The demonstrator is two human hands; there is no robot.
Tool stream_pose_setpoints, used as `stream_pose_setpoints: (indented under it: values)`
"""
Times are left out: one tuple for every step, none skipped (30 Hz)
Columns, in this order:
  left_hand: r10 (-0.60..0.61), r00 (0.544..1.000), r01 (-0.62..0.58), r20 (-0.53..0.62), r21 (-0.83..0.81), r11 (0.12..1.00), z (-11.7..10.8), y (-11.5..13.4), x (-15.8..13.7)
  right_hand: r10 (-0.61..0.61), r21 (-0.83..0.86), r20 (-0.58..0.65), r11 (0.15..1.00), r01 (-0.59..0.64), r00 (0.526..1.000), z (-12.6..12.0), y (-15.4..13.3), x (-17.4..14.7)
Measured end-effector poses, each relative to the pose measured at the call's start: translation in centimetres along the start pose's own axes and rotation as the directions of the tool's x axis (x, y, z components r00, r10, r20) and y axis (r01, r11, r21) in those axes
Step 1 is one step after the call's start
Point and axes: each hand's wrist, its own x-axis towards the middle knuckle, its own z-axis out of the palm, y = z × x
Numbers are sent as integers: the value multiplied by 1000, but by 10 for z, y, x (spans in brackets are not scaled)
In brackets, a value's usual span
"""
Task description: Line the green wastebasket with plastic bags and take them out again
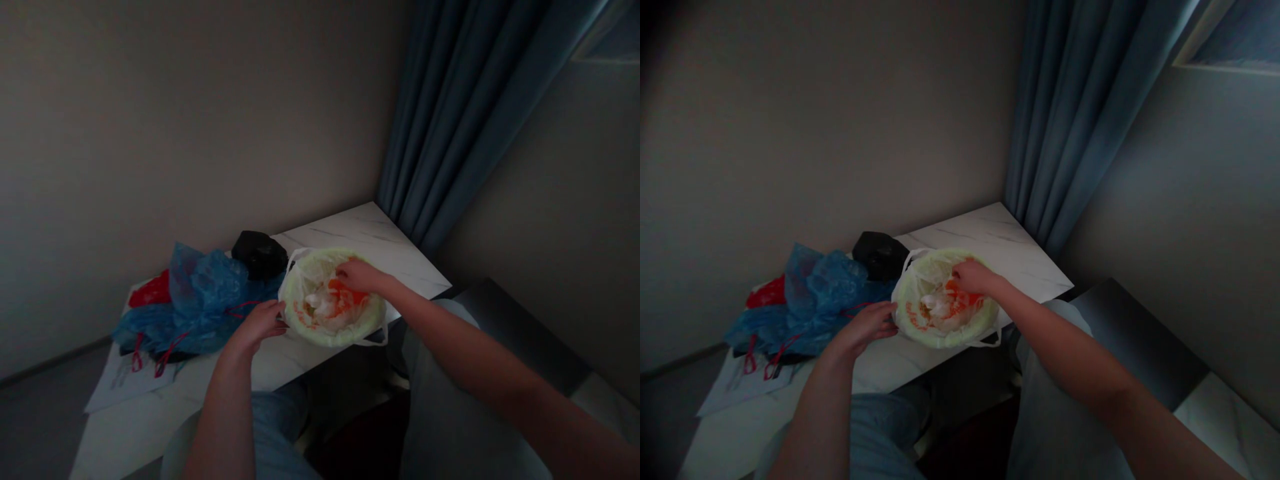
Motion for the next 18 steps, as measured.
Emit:
stream_pose_setpoints:
  values:
    - [-3,1000,3,2,-15,1000,-2,-1,1,-3,64,-108,998,10,994,-8,6,0]
    - [-9,1000,9,7,-26,1000,-3,-1,2,25,136,-221,991,5,975,-16,12,1]
    - [-14,1000,15,14,-36,999,-5,-2,3,87,207,-315,978,-22,945,-22,20,2]
    - [-19,1000,20,23,-46,999,-7,-3,3,177,275,-385,959,-71,906,-27,28,4]
    - [-22,999,24,33,-55,998,-9,-3,3,285,347,-415,928,-140,864,-30,36,6]
    - [-25,999,28,46,-62,998,-11,-4,3,397,427,-389,877,-219,831,-32,43,8]
    - [-27,998,31,65,-67,997,-13,-5,3,491,503,-320,813,-294,810,-32,50,10]
    - [-27,995,33,95,-69,997,-14,-5,1,554,560,-233,748,-355,799,-30,56,12]
    - [-26,990,35,135,-65,997,-16,-5,0,586,596,-149,696,-400,797,-28,61,12]
    - [-31,983,41,182,-51,998,-17,-5,-2,594,620,-79,658,-428,800,-26,65,13]
    - [-39,972,47,231,-29,998,-18,-5,-4,590,640,-22,629,-442,807,-23,68,13]
    - [-52,960,55,275,-3,999,-18,-5,-6,580,663,28,599,-449,814,-20,70,12]
    - [-64,950,60,307,23,998,-18,-5,-8,567,693,86,556,-458,819,-18,72,12]
    - [-73,942,63,327,41,997,-18,-6,-10,549,725,151,504,-470,822,-17,73,12]
    - [-75,936,63,343,48,997,-18,-6,-10,524,753,216,448,-482,824,-16,74,11]
    - [-69,932,59,355,37,998,-18,-7,-11,493,773,274,398,-494,826,-16,75,11]
    - [-55,931,54,362,11,998,-18,-7,-10,463,784,315,365,-502,828,-17,75,10]
    - [-39,930,52,366,-26,998,-19,-8,-9,432,790,348,343,-508,832,-18,75,10]
